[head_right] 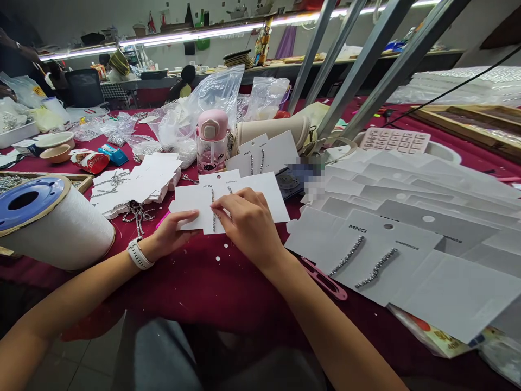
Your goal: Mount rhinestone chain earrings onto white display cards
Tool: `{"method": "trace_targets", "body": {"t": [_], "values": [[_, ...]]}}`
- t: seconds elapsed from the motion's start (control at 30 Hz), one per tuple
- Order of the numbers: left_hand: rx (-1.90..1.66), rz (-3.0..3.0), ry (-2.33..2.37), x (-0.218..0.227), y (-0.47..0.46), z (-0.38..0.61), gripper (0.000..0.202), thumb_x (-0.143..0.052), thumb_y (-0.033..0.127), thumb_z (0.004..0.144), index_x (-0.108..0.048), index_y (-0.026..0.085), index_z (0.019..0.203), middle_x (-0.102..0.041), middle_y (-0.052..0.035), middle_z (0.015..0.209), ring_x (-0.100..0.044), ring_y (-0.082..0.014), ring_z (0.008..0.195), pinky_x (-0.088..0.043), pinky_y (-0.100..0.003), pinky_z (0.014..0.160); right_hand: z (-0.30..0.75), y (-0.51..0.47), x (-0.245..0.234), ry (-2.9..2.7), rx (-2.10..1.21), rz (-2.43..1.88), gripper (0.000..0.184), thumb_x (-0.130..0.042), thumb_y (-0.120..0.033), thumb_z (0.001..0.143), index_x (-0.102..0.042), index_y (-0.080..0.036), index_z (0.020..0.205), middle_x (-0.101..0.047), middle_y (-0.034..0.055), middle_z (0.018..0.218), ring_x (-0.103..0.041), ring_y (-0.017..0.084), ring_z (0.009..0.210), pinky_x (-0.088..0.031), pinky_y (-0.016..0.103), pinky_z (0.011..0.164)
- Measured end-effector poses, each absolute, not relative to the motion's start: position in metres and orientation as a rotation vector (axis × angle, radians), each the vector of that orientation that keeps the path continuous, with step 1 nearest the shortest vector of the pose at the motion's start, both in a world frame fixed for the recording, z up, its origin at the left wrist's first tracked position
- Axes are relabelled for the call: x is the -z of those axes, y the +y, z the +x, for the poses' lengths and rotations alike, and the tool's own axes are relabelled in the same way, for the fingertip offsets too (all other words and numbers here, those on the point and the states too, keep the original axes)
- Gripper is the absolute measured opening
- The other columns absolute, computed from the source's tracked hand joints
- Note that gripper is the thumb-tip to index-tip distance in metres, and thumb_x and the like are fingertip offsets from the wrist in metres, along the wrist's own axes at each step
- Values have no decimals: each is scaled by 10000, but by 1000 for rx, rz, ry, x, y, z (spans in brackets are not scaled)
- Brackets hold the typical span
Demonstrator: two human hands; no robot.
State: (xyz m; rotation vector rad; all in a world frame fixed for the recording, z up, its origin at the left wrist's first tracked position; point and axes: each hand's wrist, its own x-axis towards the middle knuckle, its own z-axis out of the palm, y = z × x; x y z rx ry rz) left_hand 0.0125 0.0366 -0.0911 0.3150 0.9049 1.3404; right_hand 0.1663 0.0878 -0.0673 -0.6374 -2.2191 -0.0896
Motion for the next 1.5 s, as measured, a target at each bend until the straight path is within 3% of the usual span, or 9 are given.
{"method": "trace_targets", "body": {"t": [0.33, 0.57, 1.0, 1.5], "values": [[-1366, 346, 946, 88, 36, 15, 172, -551, 102, 722, -612, 111, 883, -657, -47, 791, -607, -139, 699, -487, -236, 688, 166, 88, 67, -2239, -86, -751, 65, -561, -218, 766, -624, -203, 762, -652, 19, 802, -496, 208, 793, -411, 351, 737], [-1338, 396, 976, 86, 34, 17, 217, -540, 98, 728, -602, 115, 936, -658, -40, 798, -607, -137, 718, -483, -249, 727, 171, 90, 62, -2316, -111, -660, 212, -518, -255, 795, -590, -210, 990, -618, 31, 960, -495, 210, 891, -388, 361, 824], [-1297, 467, 941, 90, 34, 15, 150, -560, 114, 715, -624, 121, 851, -659, -55, 865, -591, -137, 740, -484, -242, 673, 170, 95, 65, -2332, -36, -672, 76, -528, -209, 785, -603, -205, 783, -620, 28, 842, -478, 197, 800, -396, 346, 769], [-1340, 400, 974, 85, 33, 17, 126, -542, 81, 721, -630, 118, 802, -643, -24, 794, -579, -129, 720, -465, -250, 682, 175, 96, 62, -2418, -80, -648, 74, -494, -185, 765, -567, -192, 757, -633, 38, 851, -541, 198, 823, -424, 342, 747]]}}
